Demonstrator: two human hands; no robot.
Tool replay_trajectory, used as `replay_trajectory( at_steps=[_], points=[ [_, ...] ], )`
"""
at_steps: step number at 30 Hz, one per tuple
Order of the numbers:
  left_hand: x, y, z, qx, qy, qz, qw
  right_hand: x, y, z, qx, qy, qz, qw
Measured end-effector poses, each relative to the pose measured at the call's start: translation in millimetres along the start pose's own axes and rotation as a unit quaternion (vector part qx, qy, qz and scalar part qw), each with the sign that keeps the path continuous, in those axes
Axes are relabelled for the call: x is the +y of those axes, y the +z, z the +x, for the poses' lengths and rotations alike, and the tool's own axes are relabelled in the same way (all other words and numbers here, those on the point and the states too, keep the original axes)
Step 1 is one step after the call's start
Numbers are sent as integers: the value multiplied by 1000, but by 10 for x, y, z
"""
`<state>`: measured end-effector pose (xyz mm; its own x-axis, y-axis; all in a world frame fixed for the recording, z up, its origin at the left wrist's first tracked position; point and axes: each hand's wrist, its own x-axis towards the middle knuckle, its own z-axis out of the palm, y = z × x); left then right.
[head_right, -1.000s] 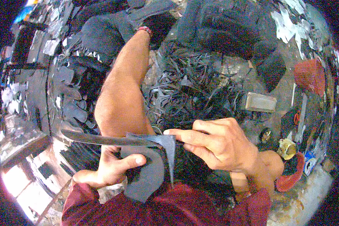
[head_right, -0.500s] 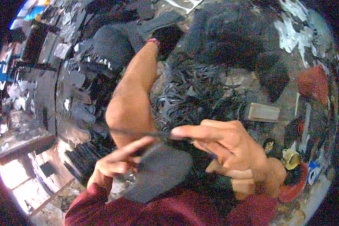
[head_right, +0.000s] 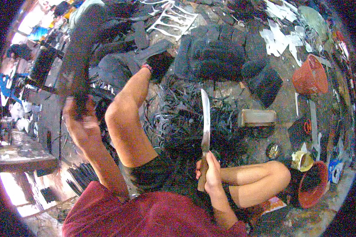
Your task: The person sits on the floor and uses a knife to cut and trim black rubber pieces. They repeatedly hold the rubber, slice off strips, and place the trimmed pieces aside. The process continues with multiple rubber pieces throughout the clip.
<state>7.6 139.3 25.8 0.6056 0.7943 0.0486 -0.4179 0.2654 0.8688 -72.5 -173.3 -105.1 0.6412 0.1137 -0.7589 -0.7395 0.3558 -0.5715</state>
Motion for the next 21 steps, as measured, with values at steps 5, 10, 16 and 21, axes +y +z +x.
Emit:
replay_trajectory(
  at_steps=[5,10,16,21],
  points=[
    [-378,-54,-559,-36,-289,-27,956,133,-119,-151,25,-390,-258,883],
    [-406,77,-758,-65,-236,-70,967,-154,-41,-409,-59,-487,-350,798],
    [-278,277,-877,-108,-231,-3,967,-174,-155,-428,-51,-490,-379,783],
    [-262,217,-871,-103,-246,-15,964,-211,-107,-425,-65,-479,-394,782]
  ],
)
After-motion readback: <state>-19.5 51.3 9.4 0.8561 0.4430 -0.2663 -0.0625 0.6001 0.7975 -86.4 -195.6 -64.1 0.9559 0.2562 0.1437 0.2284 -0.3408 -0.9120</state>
